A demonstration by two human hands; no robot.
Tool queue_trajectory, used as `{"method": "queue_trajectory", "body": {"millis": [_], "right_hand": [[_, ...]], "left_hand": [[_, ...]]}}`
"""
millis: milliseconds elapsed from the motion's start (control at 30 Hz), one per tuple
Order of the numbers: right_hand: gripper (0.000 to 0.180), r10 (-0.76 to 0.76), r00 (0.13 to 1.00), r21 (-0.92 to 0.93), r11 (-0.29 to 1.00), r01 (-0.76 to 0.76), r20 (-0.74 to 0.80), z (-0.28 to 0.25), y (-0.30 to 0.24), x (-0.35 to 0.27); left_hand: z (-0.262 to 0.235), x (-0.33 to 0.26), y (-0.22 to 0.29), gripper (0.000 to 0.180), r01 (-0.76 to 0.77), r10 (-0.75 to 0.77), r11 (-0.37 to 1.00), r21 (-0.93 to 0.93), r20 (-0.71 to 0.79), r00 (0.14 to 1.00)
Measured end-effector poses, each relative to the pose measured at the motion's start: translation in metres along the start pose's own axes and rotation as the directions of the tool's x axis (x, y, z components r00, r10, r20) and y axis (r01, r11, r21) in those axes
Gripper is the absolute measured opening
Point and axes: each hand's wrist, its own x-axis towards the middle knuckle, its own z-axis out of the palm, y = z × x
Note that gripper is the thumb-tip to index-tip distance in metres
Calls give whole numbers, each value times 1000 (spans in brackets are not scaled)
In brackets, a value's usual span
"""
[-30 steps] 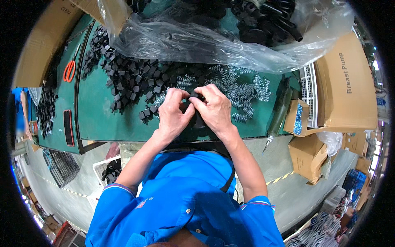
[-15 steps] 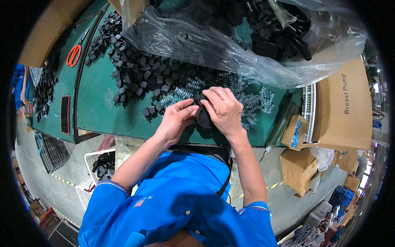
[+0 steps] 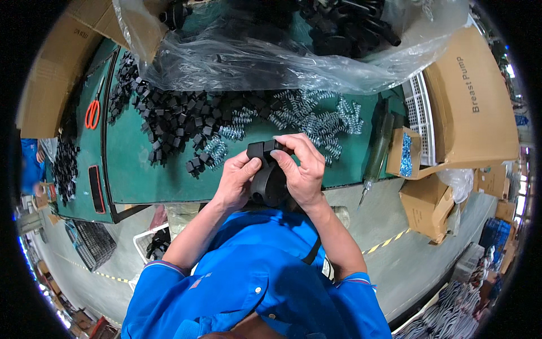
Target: The person assembles small black plastic components with metal springs on a green workbench. They insert springs into the parts, use a power screwdriver to fasten them, and place the finished assemblies into a plastic bag. The process is repeated for multiple units.
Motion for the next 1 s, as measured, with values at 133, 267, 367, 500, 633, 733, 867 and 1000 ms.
{"method": "queue_trajectory", "body": {"millis": [133, 267, 367, 500, 633, 733, 867, 1000], "right_hand": [[27, -160, 987, -66, 985, 158, -26, -12, -6, -15], [28, -39, 998, -90, 995, 34, -45, -19, -7, -26], [28, -4, 998, -27, 1000, 2, -66, -20, -10, -33], [27, 51, 999, 65, 997, -51, 3, -22, 10, -50], [28, 61, 998, -171, 984, -55, 34, -20, 40, -68], [27, 86, 995, -360, 931, -65, 41, -21, 43, -76], [29, 61, 996, -429, 903, -29, 62, -21, 51, -83], [26, 82, 986, -452, 892, -6, 147, -28, 49, -81]], "left_hand": [[6, -7, 13, 35, 193, -174, 972, -138, 136, 975], [14, -11, 23, 31, 326, -310, 940, -97, 154, 938], [24, -15, 31, 27, 225, -232, 967, 123, 51, 971], [38, -6, 61, 28, -128, 11, 488, 863, 141, 990], [33, 1, 35, 42, -466, 149, -139, 874, 484, 862], [26, 5, 6, 42, -457, 196, -132, 879, 475, 858], [29, 5, 11, 44, -371, -5, -149, 917, 375, 927], [40, 10, 19, 46, -371, -222, -248, 895, 320, 921]]}}
